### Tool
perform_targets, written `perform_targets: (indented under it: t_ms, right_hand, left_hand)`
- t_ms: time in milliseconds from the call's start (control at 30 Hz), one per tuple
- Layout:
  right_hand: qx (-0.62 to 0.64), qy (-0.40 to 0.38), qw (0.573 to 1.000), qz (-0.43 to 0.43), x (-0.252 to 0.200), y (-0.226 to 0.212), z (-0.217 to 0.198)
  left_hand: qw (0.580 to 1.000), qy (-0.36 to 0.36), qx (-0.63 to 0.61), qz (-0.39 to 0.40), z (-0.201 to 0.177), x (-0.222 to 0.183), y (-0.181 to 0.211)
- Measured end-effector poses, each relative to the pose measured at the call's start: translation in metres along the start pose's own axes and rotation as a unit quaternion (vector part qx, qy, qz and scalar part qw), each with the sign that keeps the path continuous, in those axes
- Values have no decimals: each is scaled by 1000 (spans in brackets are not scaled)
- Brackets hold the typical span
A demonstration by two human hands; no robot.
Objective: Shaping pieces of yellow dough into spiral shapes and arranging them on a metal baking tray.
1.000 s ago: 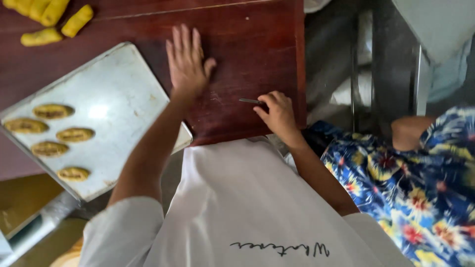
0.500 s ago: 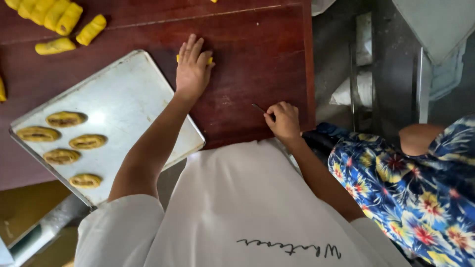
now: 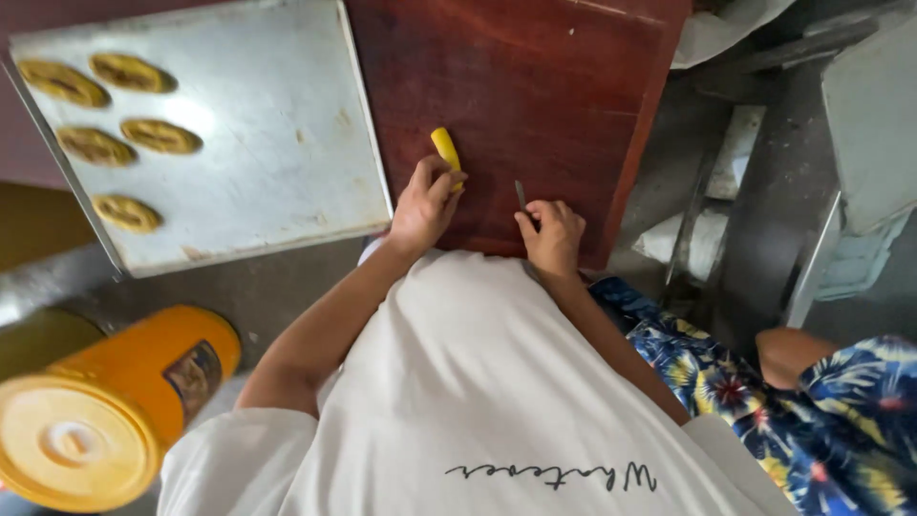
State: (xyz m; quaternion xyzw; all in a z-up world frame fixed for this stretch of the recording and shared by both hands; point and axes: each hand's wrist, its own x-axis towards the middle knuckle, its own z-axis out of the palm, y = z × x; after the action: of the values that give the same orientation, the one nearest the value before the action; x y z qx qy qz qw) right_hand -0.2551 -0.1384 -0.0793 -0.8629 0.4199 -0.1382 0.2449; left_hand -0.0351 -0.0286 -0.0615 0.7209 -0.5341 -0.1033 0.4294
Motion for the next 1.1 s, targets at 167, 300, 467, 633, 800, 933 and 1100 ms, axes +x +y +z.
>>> perform_targets:
  t_ms: [167,300,467,633,800,933,1100]
  right_hand:
    - [33,-56,997,41,5,1,-1]
    - [35,-67,996,48,7,-5,-5]
    - [-13,-15,999,-44,-6,2,6]
    - [0,9,998,-61,-9,4,15]
    - [21,23,994,-104,4,-35,-13]
    - [16,-9,993,-113,26,-67,-13]
    - [-43,-11,976,-211,53,-92,0]
  left_hand:
    - [999,-3,-4,-34,-4,-8,11]
    - [1000,13,-3,-14,0,-4,15]
    - [1000,14,-5,-7,-1,2,19]
    - [1000,-19,-22,11,-13,20,5]
    - [991,-7,-81,-111,-23,48,-8]
    - [982,33,-104,-152,-15,60,-41]
    - [970,-3,-147,-196,-9,64,-63]
